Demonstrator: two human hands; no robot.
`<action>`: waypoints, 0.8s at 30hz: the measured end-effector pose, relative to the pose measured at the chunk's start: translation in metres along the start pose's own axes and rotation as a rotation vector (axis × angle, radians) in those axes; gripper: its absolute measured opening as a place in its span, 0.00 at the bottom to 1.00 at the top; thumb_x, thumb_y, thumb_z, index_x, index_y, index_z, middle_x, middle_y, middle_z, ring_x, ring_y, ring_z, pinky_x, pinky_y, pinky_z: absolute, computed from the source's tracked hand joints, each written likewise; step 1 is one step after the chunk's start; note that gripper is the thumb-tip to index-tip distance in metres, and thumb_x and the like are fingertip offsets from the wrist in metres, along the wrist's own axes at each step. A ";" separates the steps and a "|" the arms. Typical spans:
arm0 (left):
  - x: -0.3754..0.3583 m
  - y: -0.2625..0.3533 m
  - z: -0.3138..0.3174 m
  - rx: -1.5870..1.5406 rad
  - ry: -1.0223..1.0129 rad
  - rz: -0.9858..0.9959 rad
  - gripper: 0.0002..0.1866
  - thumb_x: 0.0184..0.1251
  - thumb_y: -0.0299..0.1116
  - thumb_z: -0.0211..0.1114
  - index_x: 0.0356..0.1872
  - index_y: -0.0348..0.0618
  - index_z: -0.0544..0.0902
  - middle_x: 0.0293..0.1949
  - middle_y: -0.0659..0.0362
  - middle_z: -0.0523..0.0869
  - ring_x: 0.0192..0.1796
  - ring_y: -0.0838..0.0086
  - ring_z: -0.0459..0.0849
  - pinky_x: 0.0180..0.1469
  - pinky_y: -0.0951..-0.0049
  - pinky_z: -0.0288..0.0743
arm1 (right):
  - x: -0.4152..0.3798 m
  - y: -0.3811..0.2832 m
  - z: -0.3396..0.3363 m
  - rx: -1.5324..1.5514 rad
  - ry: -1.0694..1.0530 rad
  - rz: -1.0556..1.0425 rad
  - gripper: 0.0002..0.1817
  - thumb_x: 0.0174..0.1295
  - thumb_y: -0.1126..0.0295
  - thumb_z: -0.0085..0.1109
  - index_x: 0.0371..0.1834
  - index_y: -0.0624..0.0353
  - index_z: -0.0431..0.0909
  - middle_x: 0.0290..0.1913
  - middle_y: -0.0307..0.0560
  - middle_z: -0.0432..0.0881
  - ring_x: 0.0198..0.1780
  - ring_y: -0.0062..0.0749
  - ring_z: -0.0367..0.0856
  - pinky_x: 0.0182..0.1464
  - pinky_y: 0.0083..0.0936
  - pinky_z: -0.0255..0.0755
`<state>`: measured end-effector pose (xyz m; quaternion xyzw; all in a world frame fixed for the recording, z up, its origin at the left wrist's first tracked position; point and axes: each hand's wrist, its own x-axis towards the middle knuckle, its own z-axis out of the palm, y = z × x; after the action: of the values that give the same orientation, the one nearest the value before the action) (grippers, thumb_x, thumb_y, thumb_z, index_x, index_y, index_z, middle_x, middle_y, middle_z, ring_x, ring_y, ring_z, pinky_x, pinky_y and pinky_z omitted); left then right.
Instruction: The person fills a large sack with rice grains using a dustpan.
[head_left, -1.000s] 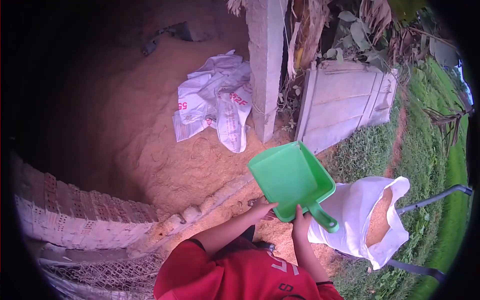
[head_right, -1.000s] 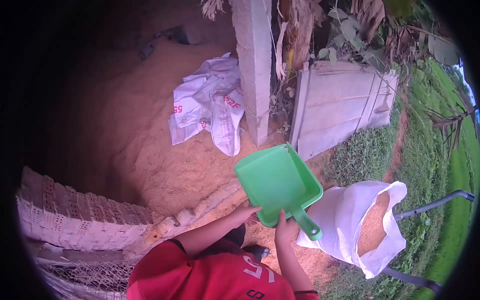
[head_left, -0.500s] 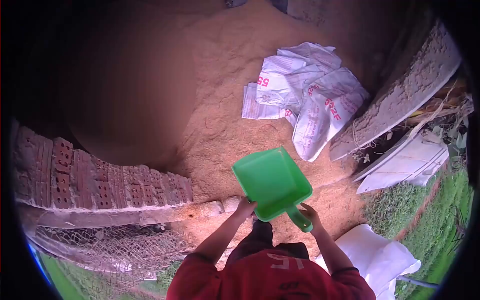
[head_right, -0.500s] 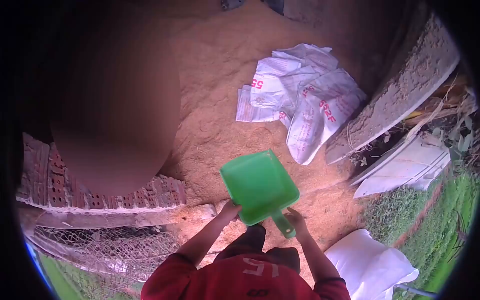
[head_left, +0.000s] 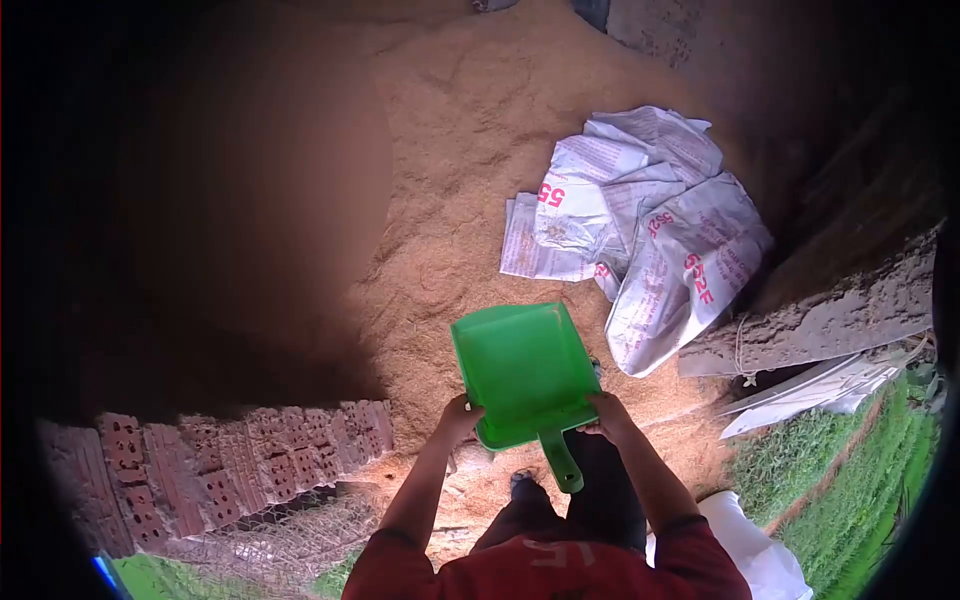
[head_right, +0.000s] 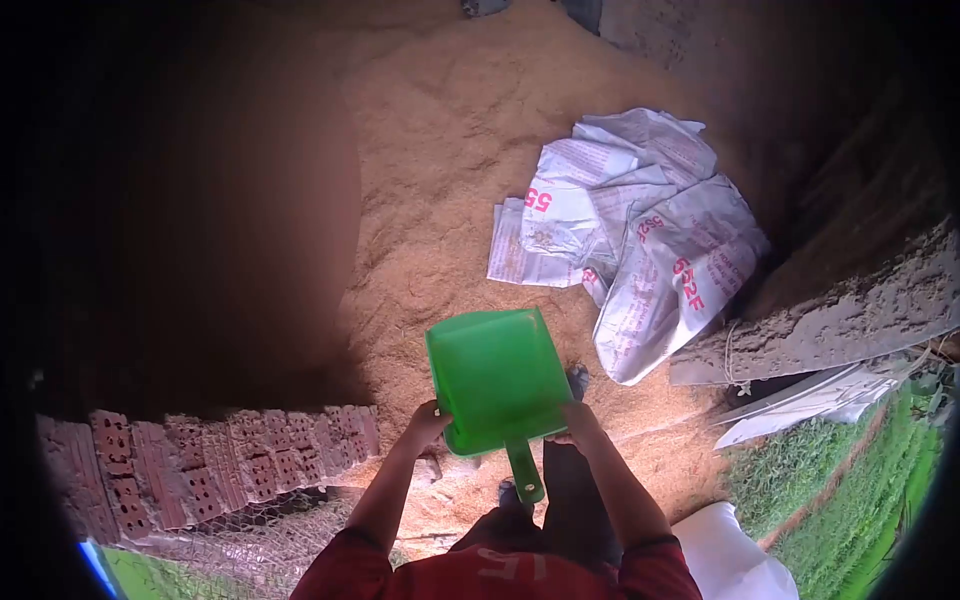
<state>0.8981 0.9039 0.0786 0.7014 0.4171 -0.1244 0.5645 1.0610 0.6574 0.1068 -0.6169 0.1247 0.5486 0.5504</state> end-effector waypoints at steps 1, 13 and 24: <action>0.016 0.006 0.000 0.045 0.098 0.113 0.16 0.48 0.36 0.60 0.37 0.36 0.76 0.22 0.55 0.79 0.17 0.76 0.76 0.18 0.77 0.67 | 0.018 -0.009 -0.002 0.005 -0.004 0.001 0.18 0.58 0.58 0.43 0.42 0.62 0.66 0.26 0.48 0.77 0.20 0.30 0.77 0.23 0.19 0.73; 0.160 0.214 -0.029 -0.622 -0.119 -0.360 0.17 0.60 0.38 0.48 0.47 0.41 0.66 0.37 0.55 0.78 0.27 0.70 0.81 0.25 0.75 0.73 | 0.192 -0.248 -0.026 -0.102 -0.107 0.079 0.13 0.55 0.68 0.41 0.40 0.64 0.66 0.24 0.49 0.75 0.17 0.32 0.76 0.16 0.24 0.71; 0.290 0.348 -0.130 -0.631 -0.095 -0.282 0.13 0.58 0.34 0.46 0.38 0.36 0.71 0.29 0.54 0.79 0.26 0.72 0.79 0.24 0.77 0.70 | 0.264 -0.425 0.029 -0.055 -0.005 0.023 0.11 0.55 0.67 0.43 0.35 0.64 0.67 0.20 0.46 0.72 0.13 0.30 0.72 0.14 0.25 0.67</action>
<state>1.2922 1.1440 0.1741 0.4214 0.5010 -0.0987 0.7494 1.4638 0.9546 0.1278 -0.6291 0.1154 0.5597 0.5269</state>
